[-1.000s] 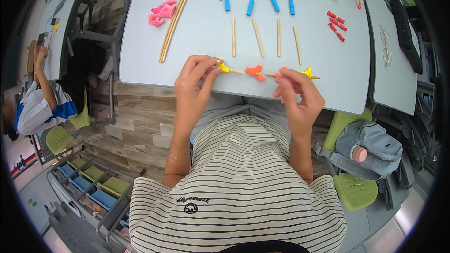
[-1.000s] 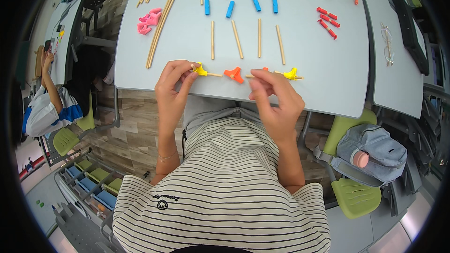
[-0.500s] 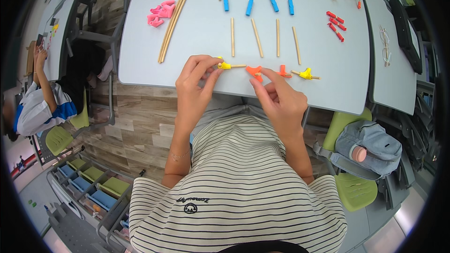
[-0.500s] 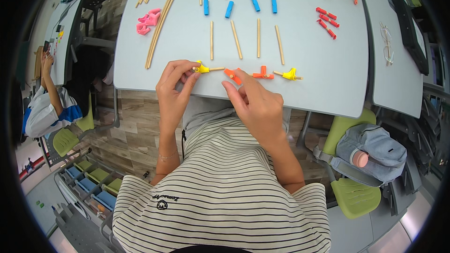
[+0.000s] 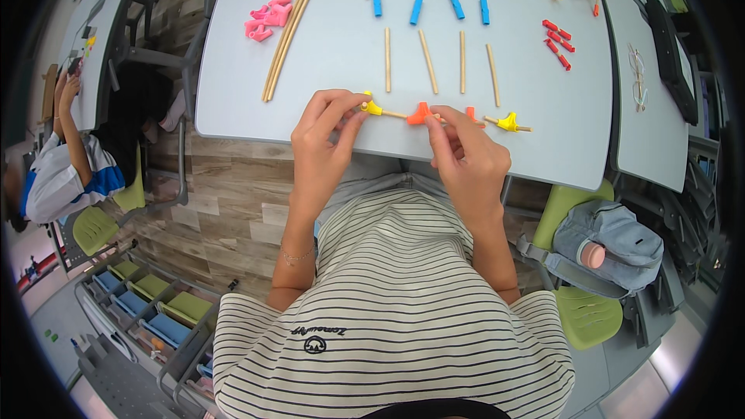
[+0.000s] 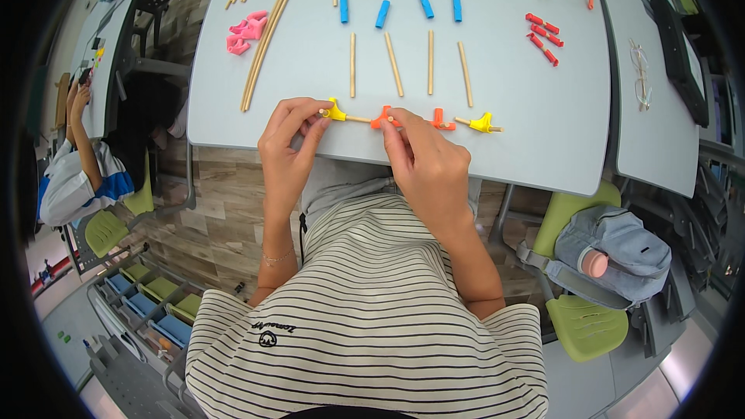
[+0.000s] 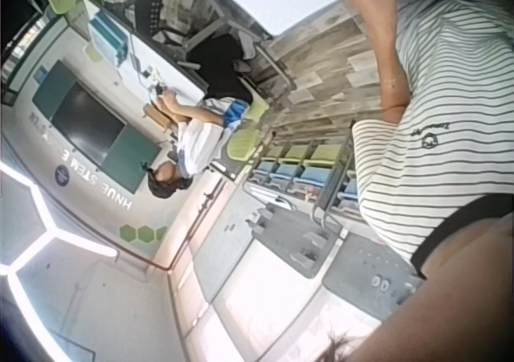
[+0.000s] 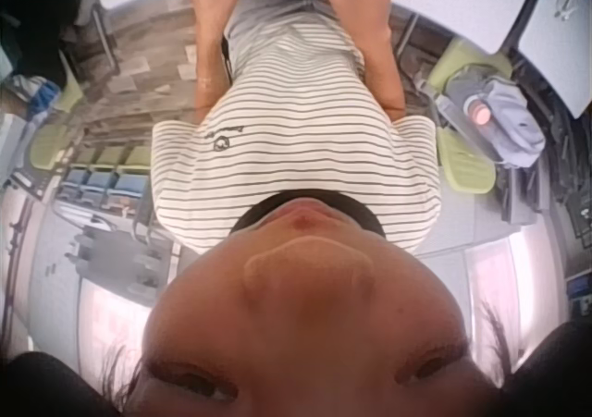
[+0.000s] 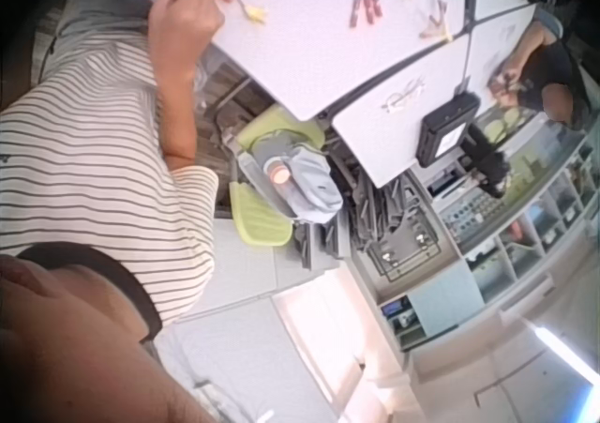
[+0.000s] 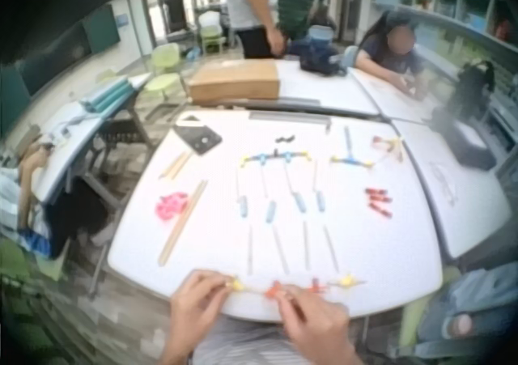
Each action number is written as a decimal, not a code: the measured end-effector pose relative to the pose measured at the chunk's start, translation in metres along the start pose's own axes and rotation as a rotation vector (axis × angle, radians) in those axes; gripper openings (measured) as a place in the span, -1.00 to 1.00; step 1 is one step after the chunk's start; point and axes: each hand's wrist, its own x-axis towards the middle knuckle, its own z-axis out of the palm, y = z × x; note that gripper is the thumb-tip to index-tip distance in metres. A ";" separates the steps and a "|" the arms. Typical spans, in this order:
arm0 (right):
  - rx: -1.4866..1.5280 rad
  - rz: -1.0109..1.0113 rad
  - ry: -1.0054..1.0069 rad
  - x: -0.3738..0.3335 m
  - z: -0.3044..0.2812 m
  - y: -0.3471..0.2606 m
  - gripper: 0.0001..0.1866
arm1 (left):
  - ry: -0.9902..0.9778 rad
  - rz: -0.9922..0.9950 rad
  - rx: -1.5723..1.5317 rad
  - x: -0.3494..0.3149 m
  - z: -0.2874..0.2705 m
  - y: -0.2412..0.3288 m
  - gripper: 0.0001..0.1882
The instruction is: The person assembles a structure using wooden sticks and colorful plastic connectors on a white table. They repeatedly connect and disconnect pieces, forming and reconfiguring a linear arrangement of sticks and joints.
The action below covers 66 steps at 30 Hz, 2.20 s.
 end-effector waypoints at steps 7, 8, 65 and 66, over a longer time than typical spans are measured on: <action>0.015 -0.006 0.007 0.002 0.001 -0.001 -0.78 | -0.004 -0.017 0.009 -0.001 -0.003 0.004 -0.78; 0.018 -0.004 0.007 0.001 0.002 0.000 -0.78 | -0.006 -0.025 0.005 -0.001 -0.004 0.006 -0.77; -0.016 -0.353 -0.089 -0.013 -0.027 0.021 -0.73 | -0.179 0.318 0.033 -0.013 0.035 0.039 -0.79; -0.016 -0.351 -0.081 -0.014 -0.025 0.021 -0.74 | -0.161 0.318 0.040 -0.014 0.038 0.035 -0.79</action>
